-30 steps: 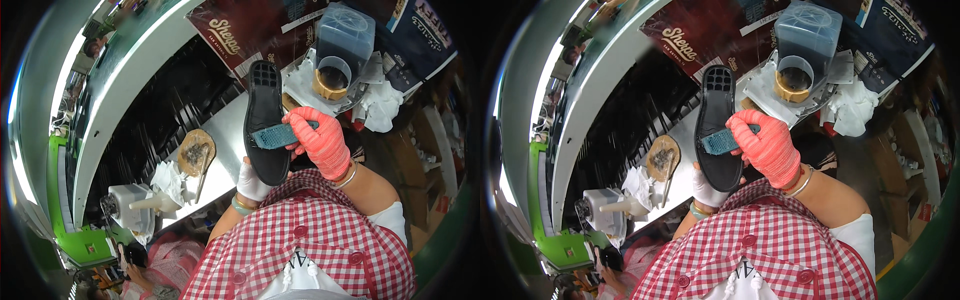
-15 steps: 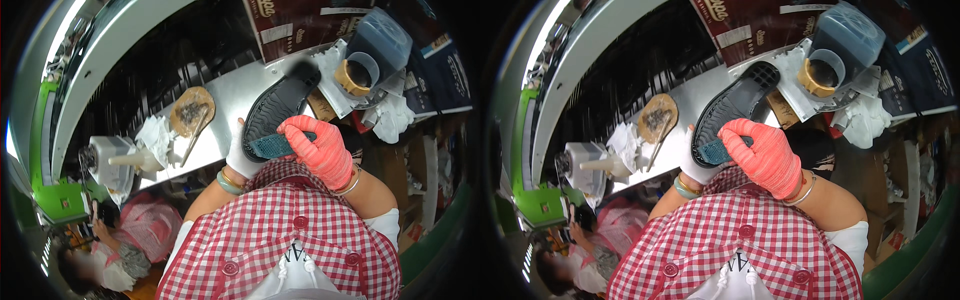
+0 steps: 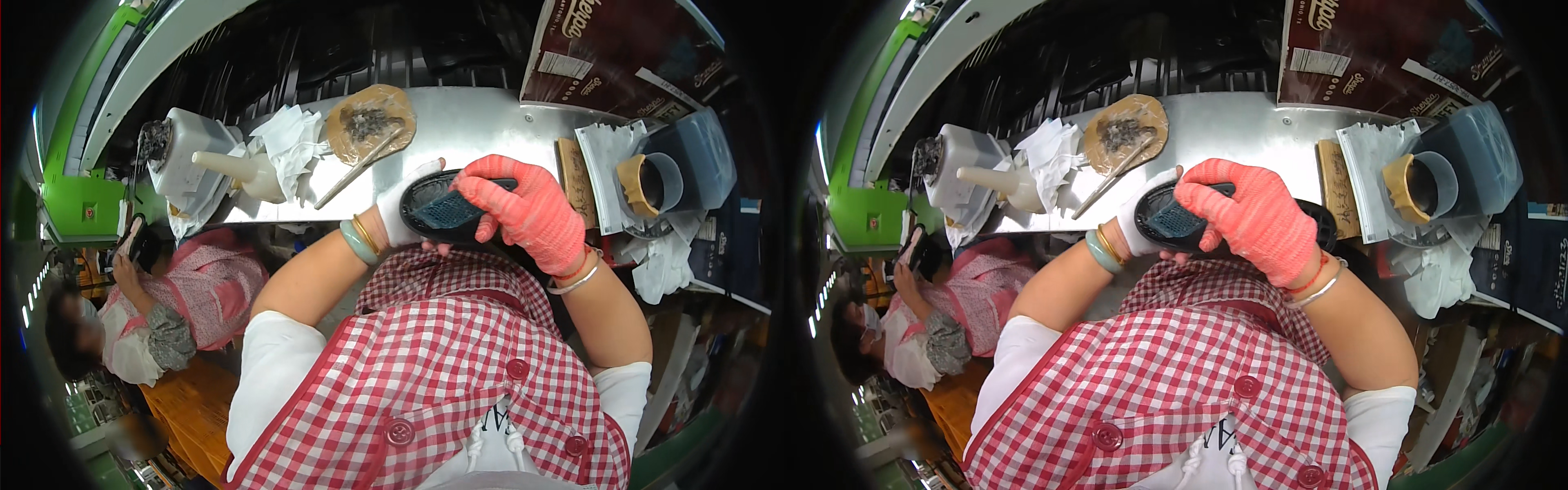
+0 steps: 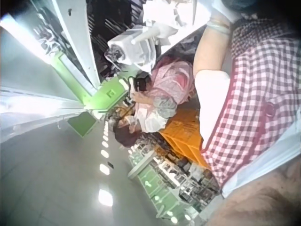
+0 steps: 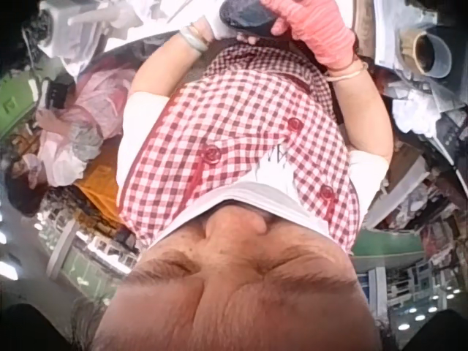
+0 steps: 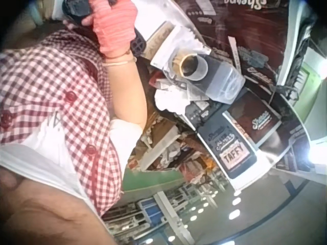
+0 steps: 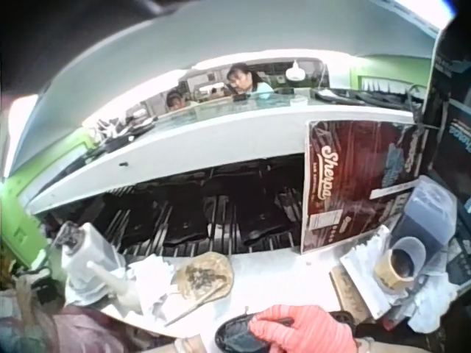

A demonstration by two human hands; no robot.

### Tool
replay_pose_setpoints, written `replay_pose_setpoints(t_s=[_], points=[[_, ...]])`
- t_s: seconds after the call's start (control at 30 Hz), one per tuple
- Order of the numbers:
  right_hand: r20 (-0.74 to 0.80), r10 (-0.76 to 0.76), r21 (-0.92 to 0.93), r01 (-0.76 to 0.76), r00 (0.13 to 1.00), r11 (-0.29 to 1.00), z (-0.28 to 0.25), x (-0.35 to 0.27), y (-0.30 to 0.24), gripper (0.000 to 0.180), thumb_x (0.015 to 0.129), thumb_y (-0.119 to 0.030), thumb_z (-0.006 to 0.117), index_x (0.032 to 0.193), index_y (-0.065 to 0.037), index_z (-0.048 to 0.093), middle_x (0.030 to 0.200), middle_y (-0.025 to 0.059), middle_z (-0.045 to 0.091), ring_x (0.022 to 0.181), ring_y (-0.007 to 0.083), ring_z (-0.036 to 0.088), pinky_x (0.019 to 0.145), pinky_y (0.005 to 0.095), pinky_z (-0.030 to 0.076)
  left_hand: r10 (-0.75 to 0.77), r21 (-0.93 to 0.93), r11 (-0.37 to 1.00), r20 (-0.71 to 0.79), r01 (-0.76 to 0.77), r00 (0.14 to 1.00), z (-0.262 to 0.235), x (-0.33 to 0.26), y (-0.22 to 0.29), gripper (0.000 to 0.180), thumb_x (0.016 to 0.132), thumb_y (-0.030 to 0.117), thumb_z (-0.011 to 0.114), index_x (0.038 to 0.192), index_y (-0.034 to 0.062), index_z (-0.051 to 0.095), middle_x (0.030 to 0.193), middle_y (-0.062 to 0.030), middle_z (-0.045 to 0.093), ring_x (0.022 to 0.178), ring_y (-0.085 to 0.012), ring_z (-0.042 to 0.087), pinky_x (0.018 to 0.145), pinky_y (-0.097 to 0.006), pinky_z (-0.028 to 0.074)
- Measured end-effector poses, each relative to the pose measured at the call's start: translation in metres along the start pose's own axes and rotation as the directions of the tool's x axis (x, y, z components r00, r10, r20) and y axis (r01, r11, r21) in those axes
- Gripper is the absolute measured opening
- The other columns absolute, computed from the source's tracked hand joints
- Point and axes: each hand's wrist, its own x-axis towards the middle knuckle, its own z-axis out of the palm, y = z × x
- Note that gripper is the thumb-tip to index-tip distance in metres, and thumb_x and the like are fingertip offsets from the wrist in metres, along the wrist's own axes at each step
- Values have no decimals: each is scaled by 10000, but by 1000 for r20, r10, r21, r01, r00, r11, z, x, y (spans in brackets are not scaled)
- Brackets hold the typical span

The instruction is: The person scrubs the soles of black slipper-style shoes using a blue sponge. They repeatedly dip the sponge into a small container of dark liquid and wipe the textured bottom of each shoe. After cleaning, the person places the shoes on a green conveyor belt. The task is performed in a repetitive cycle throughout the video.

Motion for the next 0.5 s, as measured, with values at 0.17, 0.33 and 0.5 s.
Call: replay_pose_setpoints(t_s=[0.17,0.33,0.5], points=[[-8,-50,-3,50,999,999,7,19,3,240,827,-203,633,958,-2,646,764,59,629,526,91,538,527,217,456,-39,321,946,-29,46,999,-29,-3,27,604,894,590,277,1143,101,528,850,-151,656,485,-323,609,280,-279,403],[15,-31,-86,32,999,996,-5,32,2,246,814,-227,647,937,-14,661,750,50,625,538,88,536,536,214,446,-153,138,977,-83,164,985,-26,-7,50,560,886,554,363,1071,70,573,784,-145,658,459,-312,601,270,-271,379],[0,21,-148,-20,1000,989,-18,38,5,255,806,-235,658,942,-19,667,761,43,625,549,86,540,546,215,442,-148,221,957,-183,187,972,-27,-2,65,620,882,551,360,1071,-7,555,736,-185,641,463,-323,607,263,-277,390]])
